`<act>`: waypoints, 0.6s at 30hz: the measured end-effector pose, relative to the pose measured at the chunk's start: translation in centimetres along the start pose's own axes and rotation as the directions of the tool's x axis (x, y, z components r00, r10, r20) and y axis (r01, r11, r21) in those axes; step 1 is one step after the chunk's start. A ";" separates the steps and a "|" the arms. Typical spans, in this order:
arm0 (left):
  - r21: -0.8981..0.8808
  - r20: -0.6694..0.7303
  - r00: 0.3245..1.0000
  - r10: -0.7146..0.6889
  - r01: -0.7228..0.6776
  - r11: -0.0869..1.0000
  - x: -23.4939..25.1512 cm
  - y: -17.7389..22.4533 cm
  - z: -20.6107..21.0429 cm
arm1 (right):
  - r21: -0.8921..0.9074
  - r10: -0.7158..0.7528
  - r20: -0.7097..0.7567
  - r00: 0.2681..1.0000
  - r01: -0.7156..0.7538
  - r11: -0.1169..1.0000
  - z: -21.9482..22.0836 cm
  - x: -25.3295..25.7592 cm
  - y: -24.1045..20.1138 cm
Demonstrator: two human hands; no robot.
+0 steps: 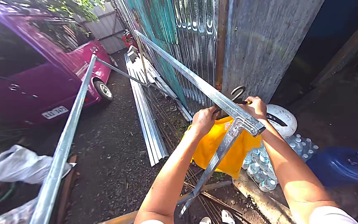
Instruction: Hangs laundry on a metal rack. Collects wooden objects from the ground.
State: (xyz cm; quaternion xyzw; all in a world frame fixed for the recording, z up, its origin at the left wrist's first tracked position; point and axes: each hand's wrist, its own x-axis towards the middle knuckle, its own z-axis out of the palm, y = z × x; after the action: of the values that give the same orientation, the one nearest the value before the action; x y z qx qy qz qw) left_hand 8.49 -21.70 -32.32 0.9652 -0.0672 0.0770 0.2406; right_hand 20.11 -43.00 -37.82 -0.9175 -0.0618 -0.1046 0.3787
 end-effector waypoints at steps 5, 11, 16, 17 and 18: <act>0.028 -0.200 0.976 0.086 -0.082 0.996 -2.3 0.5 -1.1 | 0.012 -0.137 -0.138 0.981 0.140 0.990 -0.5 -1.0 -0.8; -0.069 -0.262 0.962 -0.078 0.062 0.996 -5.0 -0.9 0.7 | -0.028 -0.221 -0.100 0.970 0.219 0.975 -0.5 -1.2 -3.9; -0.180 -0.300 0.948 -0.108 0.055 0.982 -5.2 -0.9 1.2 | -0.097 -0.282 -0.036 0.959 0.278 0.956 -0.8 -0.9 -4.3; -0.215 -0.300 0.947 -0.116 0.051 0.975 -5.0 -1.0 1.0 | -0.119 -0.278 -0.006 0.960 0.276 0.954 -1.3 -0.8 -4.8; -0.249 -0.298 0.946 -0.125 0.050 0.967 -4.9 -1.2 0.8 | -0.128 -0.265 0.031 0.964 0.267 0.955 -2.0 -0.6 -5.7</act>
State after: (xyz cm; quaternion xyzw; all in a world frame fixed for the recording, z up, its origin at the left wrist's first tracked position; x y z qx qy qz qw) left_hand 3.98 -20.53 -34.42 0.9071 0.0060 0.2089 0.3654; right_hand 18.19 -40.41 -32.73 -0.9245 -0.1802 -0.1519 0.2997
